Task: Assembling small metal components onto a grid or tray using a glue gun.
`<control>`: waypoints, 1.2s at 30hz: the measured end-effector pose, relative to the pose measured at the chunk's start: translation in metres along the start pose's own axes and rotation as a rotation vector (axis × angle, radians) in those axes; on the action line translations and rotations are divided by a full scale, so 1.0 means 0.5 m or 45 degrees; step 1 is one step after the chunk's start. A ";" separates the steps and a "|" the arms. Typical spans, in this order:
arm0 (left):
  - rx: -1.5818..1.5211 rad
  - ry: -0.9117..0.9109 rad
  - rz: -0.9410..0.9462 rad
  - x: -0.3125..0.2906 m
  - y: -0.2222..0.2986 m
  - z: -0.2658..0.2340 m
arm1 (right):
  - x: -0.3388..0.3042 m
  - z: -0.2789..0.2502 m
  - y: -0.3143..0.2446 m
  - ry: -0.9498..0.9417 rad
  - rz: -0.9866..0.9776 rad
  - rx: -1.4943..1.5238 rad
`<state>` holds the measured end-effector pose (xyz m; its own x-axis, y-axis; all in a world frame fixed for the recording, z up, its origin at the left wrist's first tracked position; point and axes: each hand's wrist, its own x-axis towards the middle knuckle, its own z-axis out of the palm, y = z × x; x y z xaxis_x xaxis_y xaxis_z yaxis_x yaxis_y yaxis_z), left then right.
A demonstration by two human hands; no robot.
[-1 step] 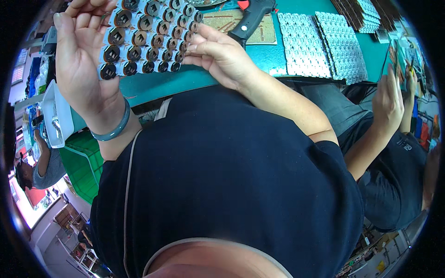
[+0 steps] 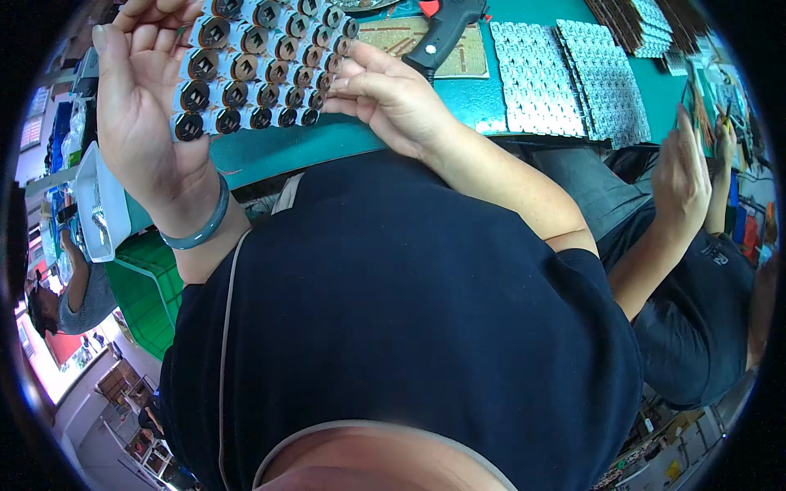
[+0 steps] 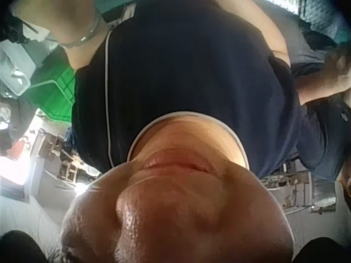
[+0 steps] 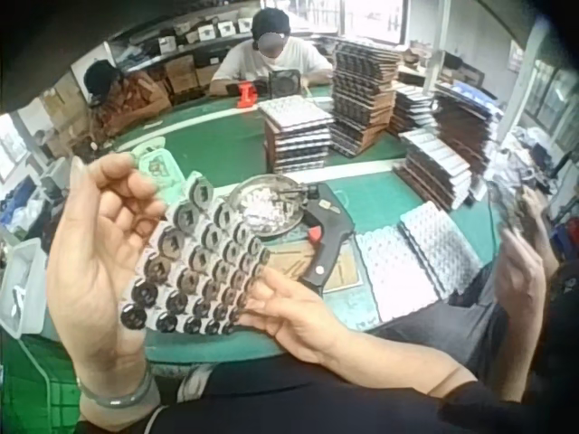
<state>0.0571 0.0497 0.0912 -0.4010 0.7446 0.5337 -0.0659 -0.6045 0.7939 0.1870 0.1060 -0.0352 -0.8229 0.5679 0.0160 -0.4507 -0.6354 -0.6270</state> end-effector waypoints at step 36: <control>-0.590 0.343 -0.691 -0.023 -0.172 -0.169 | 0.019 0.078 -0.077 -0.154 -0.497 -0.302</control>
<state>-0.0096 0.0693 -0.0078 -0.4079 0.9124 -0.0332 -0.6702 -0.2745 0.6895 0.1831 0.1152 0.0196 -0.6485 0.6664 0.3679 -0.6545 -0.2414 -0.7165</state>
